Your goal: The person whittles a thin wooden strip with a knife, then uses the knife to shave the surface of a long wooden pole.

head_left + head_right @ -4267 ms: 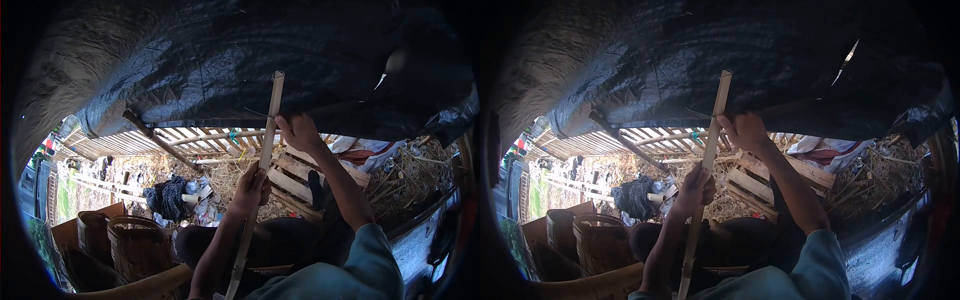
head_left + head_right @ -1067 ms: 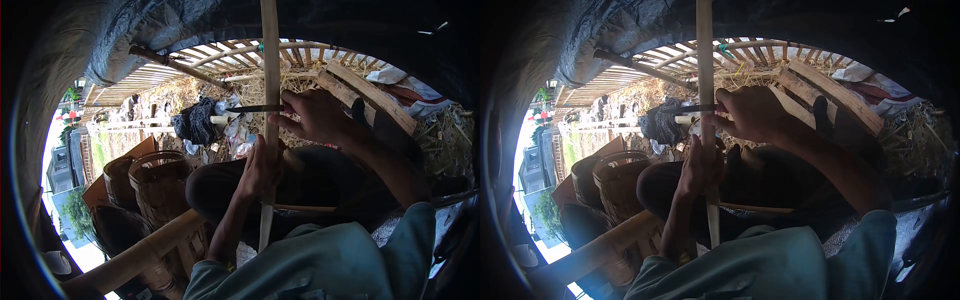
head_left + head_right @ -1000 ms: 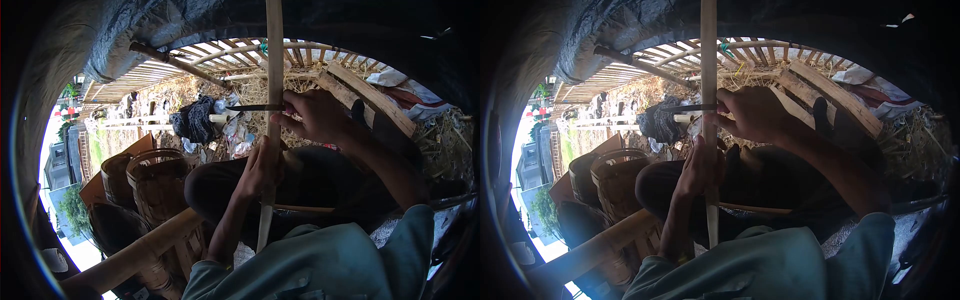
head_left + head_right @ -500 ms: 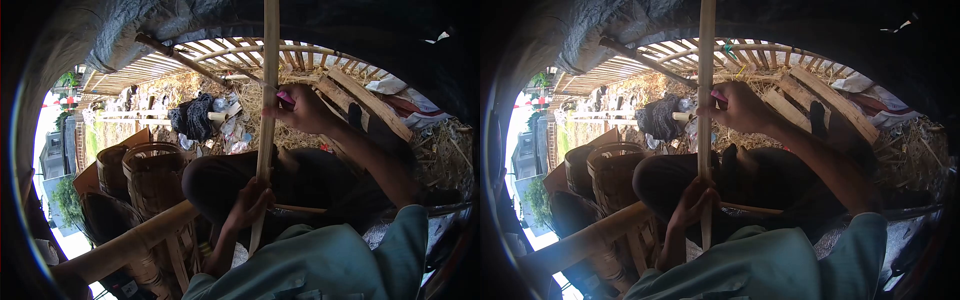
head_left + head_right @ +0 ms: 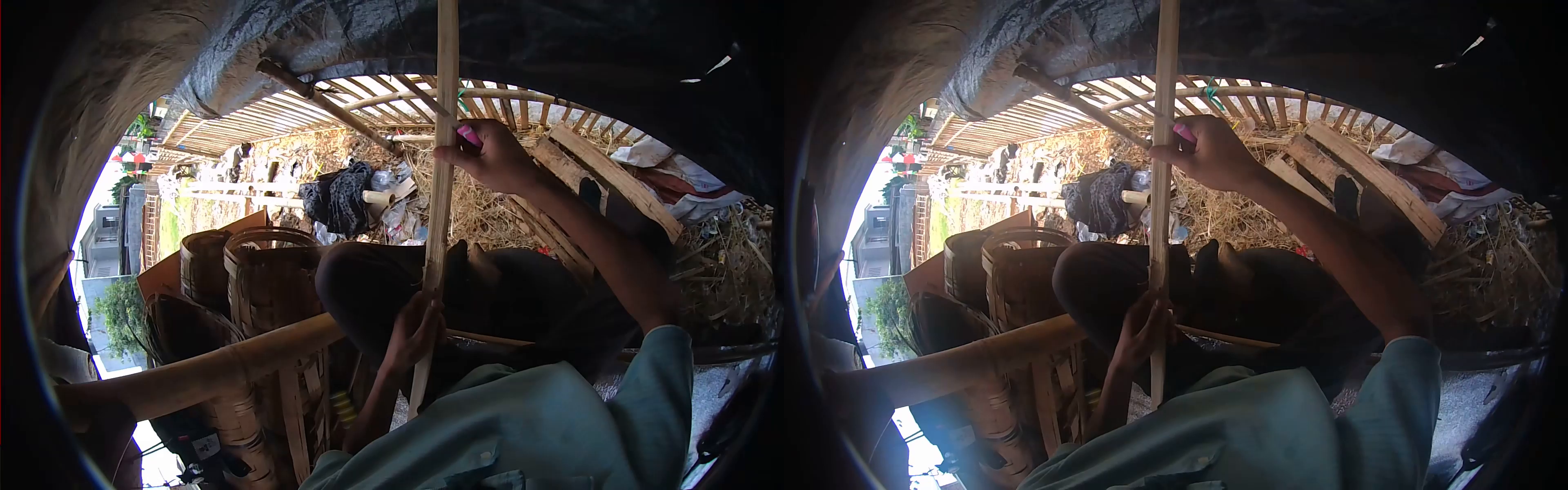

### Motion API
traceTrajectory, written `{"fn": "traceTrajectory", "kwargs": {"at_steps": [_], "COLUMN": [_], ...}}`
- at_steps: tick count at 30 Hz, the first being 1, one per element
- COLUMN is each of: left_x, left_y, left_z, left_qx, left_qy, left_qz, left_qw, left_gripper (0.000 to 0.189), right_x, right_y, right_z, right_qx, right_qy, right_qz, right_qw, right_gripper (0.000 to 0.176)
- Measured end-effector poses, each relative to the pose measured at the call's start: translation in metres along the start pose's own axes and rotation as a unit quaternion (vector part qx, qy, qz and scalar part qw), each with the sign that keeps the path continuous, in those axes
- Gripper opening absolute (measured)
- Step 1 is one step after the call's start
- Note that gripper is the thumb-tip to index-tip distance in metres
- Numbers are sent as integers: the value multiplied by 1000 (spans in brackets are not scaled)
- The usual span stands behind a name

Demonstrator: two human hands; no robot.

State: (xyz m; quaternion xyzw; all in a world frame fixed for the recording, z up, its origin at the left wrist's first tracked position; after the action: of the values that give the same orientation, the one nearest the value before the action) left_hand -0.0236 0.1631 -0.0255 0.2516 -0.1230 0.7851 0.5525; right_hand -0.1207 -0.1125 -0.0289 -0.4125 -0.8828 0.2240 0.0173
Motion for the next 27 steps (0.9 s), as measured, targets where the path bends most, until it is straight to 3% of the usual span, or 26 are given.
{"fn": "traceTrajectory", "kwargs": {"at_steps": [3,7,10,14,17,21,27], "left_x": [6,9,12,1,-12,-27,-36], "left_y": [6,9,6,-6,-3,0,0], "left_z": [0,-3,11,37,61,70,71], "left_qx": [2,-31,8,20,-4,-60,-24], "left_qy": [5,34,10,61,82,80,103], "left_qz": [12,40,31,5,6,12,-39], "left_qw": [1000,998,999,998,997,995,994], "left_gripper": [22,25,32,36,37,38,38], "right_x": [-6,-10,-5,10,20,24,21], "right_y": [-9,-12,-9,-7,-6,-9,-9], "right_z": [-1,0,-8,-17,-20,-20,-17], "right_qx": [30,98,-49,-70,8,39,21], "right_qy": [-13,-6,-21,-128,-91,-78,-157], "right_qz": [53,-15,22,-21,-109,-36,9], "right_qw": [998,995,998,989,990,996,987], "right_gripper": [34,38,41,39,38,29,13]}}
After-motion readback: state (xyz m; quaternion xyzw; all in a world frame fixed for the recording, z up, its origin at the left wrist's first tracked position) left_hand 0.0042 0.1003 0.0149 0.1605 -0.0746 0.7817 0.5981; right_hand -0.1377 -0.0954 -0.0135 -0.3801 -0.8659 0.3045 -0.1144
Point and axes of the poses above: each hand's wrist, its own x-axis away from the middle knuckle, its own y-axis out of the palm, z = x × y, the point moved 1 cm from there along -x, towards the middle knuckle, and after that the axes turned 15 degrees about x, right-handed, at the moved point
